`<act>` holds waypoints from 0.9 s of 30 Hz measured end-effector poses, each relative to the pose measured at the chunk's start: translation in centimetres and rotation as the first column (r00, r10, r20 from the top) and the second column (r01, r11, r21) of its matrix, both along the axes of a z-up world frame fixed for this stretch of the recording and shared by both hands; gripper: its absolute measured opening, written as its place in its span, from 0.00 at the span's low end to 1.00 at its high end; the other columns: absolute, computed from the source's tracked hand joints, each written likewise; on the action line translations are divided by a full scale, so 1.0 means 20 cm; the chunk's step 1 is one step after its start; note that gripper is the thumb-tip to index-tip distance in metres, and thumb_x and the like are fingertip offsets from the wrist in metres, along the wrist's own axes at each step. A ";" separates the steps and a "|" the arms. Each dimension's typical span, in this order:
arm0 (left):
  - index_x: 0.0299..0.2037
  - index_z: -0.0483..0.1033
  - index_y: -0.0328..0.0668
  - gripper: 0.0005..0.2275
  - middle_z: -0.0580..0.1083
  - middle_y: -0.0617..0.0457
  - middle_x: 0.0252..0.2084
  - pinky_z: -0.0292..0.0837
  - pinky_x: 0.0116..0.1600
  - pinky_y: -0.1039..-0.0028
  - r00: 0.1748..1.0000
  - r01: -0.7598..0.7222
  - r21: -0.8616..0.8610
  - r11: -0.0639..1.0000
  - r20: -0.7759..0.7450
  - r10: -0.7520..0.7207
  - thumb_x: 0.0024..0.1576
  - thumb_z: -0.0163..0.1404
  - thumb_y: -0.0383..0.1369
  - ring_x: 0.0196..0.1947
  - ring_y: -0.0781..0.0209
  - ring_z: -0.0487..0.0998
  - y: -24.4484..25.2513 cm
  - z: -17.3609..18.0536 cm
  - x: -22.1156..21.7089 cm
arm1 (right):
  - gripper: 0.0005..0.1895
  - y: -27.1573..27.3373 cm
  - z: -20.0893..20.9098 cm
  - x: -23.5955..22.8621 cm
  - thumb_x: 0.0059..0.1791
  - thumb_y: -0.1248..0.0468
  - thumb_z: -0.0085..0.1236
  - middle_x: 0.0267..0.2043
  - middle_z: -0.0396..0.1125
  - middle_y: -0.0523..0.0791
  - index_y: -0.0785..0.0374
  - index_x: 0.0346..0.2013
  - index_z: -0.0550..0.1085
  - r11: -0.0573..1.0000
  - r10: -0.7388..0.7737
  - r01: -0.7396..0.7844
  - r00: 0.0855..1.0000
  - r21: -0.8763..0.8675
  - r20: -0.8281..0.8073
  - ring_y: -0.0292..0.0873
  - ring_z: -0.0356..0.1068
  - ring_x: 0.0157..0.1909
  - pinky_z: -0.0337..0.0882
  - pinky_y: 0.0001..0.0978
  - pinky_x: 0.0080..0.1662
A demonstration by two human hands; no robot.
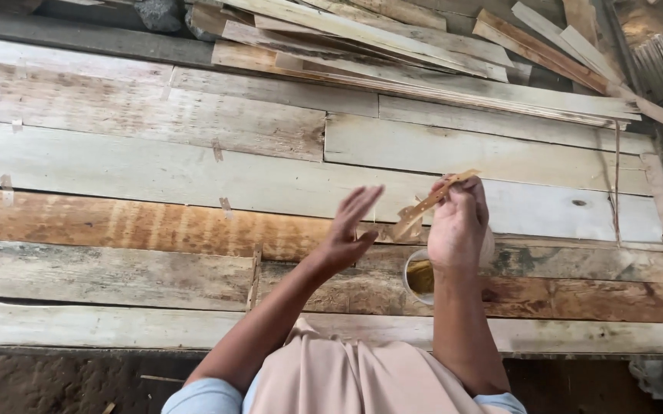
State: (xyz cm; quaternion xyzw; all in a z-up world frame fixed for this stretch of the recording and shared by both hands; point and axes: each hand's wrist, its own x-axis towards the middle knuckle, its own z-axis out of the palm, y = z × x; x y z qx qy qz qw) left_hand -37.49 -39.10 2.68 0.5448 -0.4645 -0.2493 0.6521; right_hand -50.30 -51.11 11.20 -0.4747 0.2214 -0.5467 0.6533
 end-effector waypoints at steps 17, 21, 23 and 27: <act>0.54 0.80 0.39 0.19 0.76 0.49 0.46 0.77 0.45 0.69 0.855 0.176 0.470 0.865 -0.509 0.103 0.50 0.62 0.29 0.37 0.61 0.76 0.05 -0.59 0.24 | 0.04 -0.10 -0.11 -0.05 0.53 0.62 0.47 0.42 0.65 0.38 0.46 0.39 0.64 0.988 0.013 -0.019 0.999 0.154 0.040 0.37 0.66 0.47 0.60 0.35 0.53; 0.62 0.71 0.33 0.26 0.73 0.54 0.42 0.75 0.39 0.74 0.613 0.178 0.429 0.886 -0.752 0.242 0.52 0.61 0.28 0.32 0.65 0.75 0.20 -0.49 0.39 | 0.04 -0.21 -0.10 -0.14 0.53 0.61 0.48 0.43 0.66 0.37 0.45 0.40 0.64 0.987 -0.069 0.052 0.992 0.151 0.109 0.38 0.66 0.49 0.60 0.37 0.55; 0.63 0.70 0.35 0.24 0.71 0.49 0.40 0.68 0.28 0.81 0.599 -0.019 0.424 0.905 -0.720 0.350 0.56 0.60 0.30 0.25 0.68 0.70 0.24 -0.65 0.49 | 0.04 -0.21 -0.07 -0.17 0.53 0.61 0.48 0.44 0.66 0.36 0.45 0.40 0.64 0.981 -0.158 0.146 0.984 0.127 0.086 0.37 0.66 0.49 0.59 0.36 0.55; 0.52 0.77 0.39 0.14 0.73 0.49 0.42 0.65 0.49 0.70 0.639 -0.539 0.389 0.747 -0.389 0.664 0.57 0.57 0.32 0.43 0.62 0.70 0.12 -0.42 0.38 | 0.01 -0.05 -0.01 -0.01 0.49 0.61 0.49 0.37 0.66 0.41 0.49 0.35 0.68 0.917 -0.383 0.396 0.902 0.032 -0.201 0.38 0.64 0.44 0.62 0.31 0.50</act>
